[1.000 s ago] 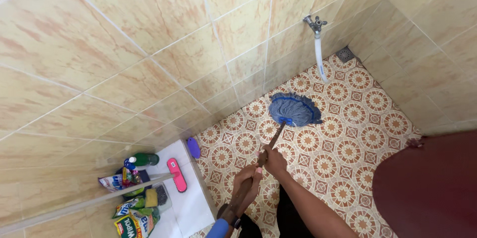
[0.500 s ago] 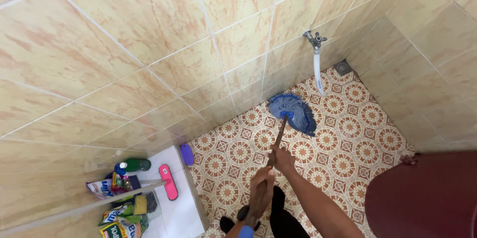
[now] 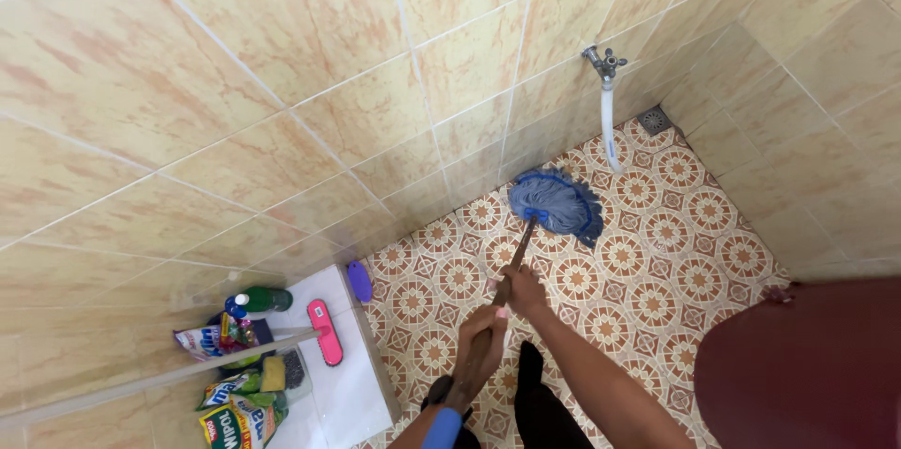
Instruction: The person mops the tiled bathroom floor using a blue mop, moving it back and forth across the surface and around a large red tub.
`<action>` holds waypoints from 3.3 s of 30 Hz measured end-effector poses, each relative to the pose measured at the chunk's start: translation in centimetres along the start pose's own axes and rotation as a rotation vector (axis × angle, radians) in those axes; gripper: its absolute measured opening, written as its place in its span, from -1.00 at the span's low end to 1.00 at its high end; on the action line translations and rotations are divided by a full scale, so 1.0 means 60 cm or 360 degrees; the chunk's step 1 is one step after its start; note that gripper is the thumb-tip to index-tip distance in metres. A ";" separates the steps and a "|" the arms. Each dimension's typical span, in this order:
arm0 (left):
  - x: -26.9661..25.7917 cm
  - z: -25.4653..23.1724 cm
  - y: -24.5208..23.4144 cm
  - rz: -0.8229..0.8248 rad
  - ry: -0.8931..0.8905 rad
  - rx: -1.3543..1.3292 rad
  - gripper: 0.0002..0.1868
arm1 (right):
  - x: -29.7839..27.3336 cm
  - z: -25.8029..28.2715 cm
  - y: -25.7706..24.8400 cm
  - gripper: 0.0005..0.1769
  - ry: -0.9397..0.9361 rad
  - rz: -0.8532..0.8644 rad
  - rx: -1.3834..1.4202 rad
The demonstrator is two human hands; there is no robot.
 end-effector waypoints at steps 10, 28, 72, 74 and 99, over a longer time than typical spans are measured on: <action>-0.075 -0.038 -0.119 -0.0125 -0.0157 0.0072 -0.67 | -0.122 0.100 0.067 -0.57 0.0024 0.0116 0.0223; -0.081 0.010 -0.070 -0.0182 0.0139 -0.0031 -0.70 | -0.056 0.045 0.075 -0.51 0.0283 0.0177 -0.0118; -0.112 -0.072 -0.283 -0.0253 -0.0291 0.0199 -0.64 | -0.204 0.217 0.144 -0.68 -0.0151 -0.0042 0.0361; -0.109 -0.088 -0.287 -0.0270 -0.0241 0.0130 -0.62 | -0.217 0.207 0.153 -0.70 -0.0154 -0.0087 0.0394; -0.075 -0.029 -0.079 0.0197 -0.0092 -0.0055 -0.74 | -0.133 0.014 0.053 -0.64 0.0360 0.0044 0.0117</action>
Point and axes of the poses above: each hand's wrist, its own x-axis towards the middle knuckle, its own y-axis out of the palm, z = x × y, the point moved 6 cm from there along x, towards the middle knuckle, and after that the axes turned 10 degrees about y, right-handed, at the moved point
